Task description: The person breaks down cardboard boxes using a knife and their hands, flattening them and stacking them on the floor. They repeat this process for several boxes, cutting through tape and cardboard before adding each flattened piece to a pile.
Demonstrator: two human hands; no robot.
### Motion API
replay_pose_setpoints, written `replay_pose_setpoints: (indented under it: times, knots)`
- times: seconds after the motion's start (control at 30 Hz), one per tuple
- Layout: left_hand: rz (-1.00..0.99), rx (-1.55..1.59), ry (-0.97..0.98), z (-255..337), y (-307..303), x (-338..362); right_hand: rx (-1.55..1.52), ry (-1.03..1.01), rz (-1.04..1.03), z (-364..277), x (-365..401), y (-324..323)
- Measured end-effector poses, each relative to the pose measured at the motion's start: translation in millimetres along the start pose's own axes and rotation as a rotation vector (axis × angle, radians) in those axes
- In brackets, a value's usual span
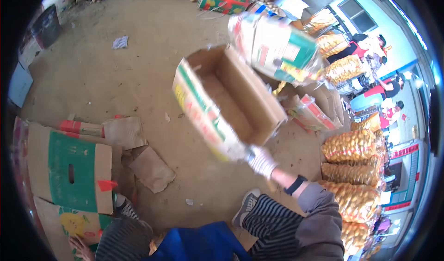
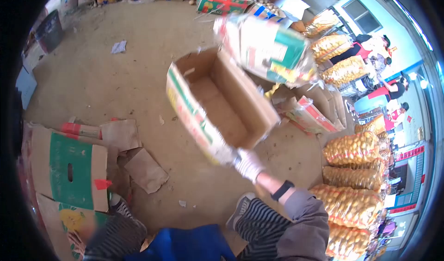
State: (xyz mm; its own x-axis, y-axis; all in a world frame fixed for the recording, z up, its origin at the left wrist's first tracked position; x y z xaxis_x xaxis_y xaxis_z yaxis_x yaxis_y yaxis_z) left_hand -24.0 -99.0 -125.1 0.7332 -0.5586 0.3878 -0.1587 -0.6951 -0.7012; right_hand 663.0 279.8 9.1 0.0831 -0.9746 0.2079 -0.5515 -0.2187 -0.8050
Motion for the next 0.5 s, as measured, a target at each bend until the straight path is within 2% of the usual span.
replay_pose_setpoints:
  times: [0.03,0.1,0.17,0.2,0.3,0.33,0.37,0.43,0.5]
  knots:
    - [0.012,-0.01,0.002,-5.9,0.2,2.0,0.102,-0.036,-0.055,-5.5,37.6,14.2]
    - [0.026,-0.019,0.013,-17.8,1.1,7.8,0.029,0.013,-0.213,-5.8,105.7,45.7]
    - [0.047,-0.032,0.015,-29.2,0.6,11.1,-0.031,0.023,-0.356,-42.1,168.0,52.8]
    - [0.076,-0.012,0.037,-36.6,0.4,12.5,0.024,0.234,-0.536,-70.2,191.1,45.7]
    - [0.152,0.066,0.109,-44.2,5.2,14.9,0.18,0.011,-0.469,-53.8,234.1,72.1]
    - [0.17,0.094,0.13,-45.8,9.1,16.9,0.14,0.119,-0.516,-74.3,237.5,56.5]
    - [0.188,0.122,0.15,-48.1,11.6,17.0,0.131,0.092,-0.501,-70.7,238.3,58.5]
    - [0.167,0.119,0.135,-45.9,3.8,23.3,0.41,-0.05,-0.51,-44.3,229.3,66.8]
    - [0.137,0.118,0.112,-45.2,-5.9,23.8,0.469,0.048,-0.47,-51.2,227.1,28.4]
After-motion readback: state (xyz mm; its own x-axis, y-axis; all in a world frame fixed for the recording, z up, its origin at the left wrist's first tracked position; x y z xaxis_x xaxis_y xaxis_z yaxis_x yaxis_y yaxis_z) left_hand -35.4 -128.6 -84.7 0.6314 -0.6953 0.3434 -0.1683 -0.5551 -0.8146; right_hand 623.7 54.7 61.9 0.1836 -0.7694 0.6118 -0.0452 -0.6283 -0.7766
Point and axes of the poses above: each hand's wrist, its own x-axis away from the middle knuckle, its own y-axis out of the palm, z = x × y, the point moved 2 cm from there along -x, towards the middle knuckle
